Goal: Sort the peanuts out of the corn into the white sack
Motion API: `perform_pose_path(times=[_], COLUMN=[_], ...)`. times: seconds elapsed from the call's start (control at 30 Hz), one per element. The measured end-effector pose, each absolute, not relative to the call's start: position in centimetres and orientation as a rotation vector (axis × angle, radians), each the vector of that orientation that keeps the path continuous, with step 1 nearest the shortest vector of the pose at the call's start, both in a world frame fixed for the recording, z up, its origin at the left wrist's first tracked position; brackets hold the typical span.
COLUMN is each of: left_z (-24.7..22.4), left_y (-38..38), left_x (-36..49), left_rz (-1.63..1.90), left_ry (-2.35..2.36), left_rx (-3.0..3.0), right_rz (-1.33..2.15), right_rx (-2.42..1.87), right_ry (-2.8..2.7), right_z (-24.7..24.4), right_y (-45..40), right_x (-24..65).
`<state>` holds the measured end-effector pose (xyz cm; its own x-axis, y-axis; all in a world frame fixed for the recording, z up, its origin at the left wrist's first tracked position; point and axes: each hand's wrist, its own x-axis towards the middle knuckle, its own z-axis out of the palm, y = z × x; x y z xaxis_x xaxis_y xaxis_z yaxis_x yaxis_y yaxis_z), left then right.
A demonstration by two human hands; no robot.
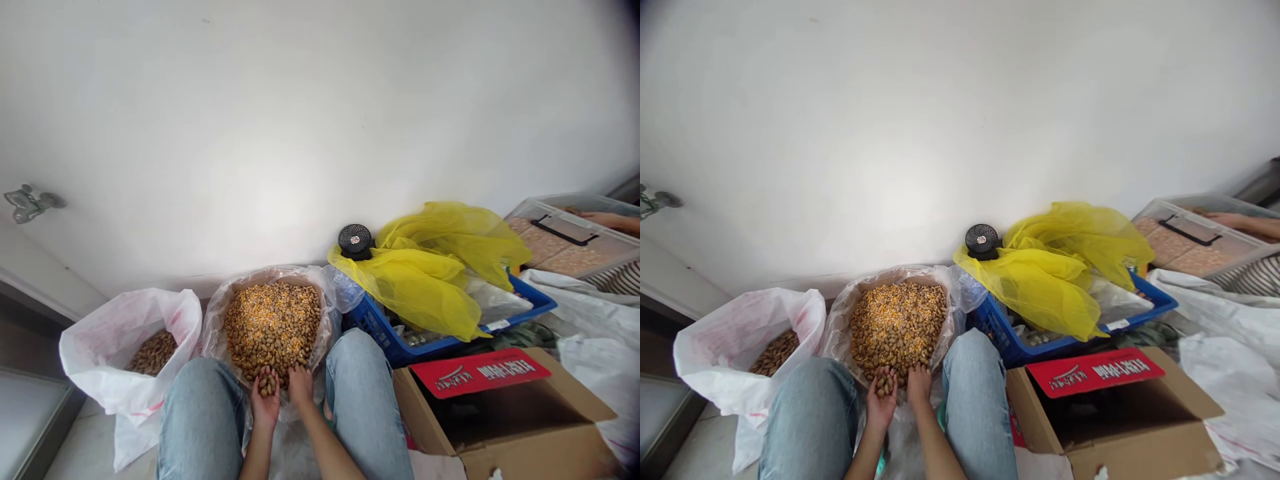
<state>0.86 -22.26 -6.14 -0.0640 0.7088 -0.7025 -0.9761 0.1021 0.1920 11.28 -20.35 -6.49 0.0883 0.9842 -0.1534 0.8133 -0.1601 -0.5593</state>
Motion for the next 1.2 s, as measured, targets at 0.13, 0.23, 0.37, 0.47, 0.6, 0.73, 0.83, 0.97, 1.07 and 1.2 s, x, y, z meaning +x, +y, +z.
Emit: perform_pose_path(times=[0.13, 0.23, 0.37, 0.47, 0.6, 0.73, 0.83, 0.97, 1.07, 1.2], left_z=[-6.1, -6.0, -5.9, -5.8, -5.6, -5.8, -6.1, -6.0, -5.2, -4.6], left_y=[-22.3, -22.3, -22.2, -22.2, -22.3, -22.4, -22.5, -22.1, -20.9, -18.8], left_x=[0.8, 0.8, 1.0, 1.1, 1.2, 1.1, 0.9, 1.1, 1.4, 1.4], left_rz=[1.46, 1.465, 1.468, 1.458, 1.436, 1.449, 1.464, 1.485, 1.532, 1.578], left_ry=[0.788, 0.818, 0.8, 0.79, 0.795, 0.8, 0.807, 0.789, 0.796, 0.764], left_rx=[-0.434, -0.43, -0.415, -0.455, -0.486, -0.479, -0.475, -0.486, -0.476, -0.501], right_rz=[0.742, 0.961, 1.335, 1.214, 0.93, 0.844, 0.877, 0.929, 1.167, 1.437], right_rx=[-1.981, -1.733, -1.346, -1.486, -1.805, -1.955, -1.941, -1.876, -1.658, -1.4], right_ry=[-1.669, -1.457, -1.339, -1.297, -1.435, -1.671, -1.7, -1.693, -1.622, -1.494], right_z=[-5.4, -3.6, -2.2, -2.5, -3.5, -4.0, -4.4, -4.3, -3.4, -2.7], right_y=[-20.4, -20.4, -20.3, -19.4, -16.9, -14.5, -13.6, -13.9, -15.1, -15.8], right_x=[10.7, 10.4, 10.2, 10.2, 10.1, 9.9, 10.0, 10.2, 10.4, 11.0])
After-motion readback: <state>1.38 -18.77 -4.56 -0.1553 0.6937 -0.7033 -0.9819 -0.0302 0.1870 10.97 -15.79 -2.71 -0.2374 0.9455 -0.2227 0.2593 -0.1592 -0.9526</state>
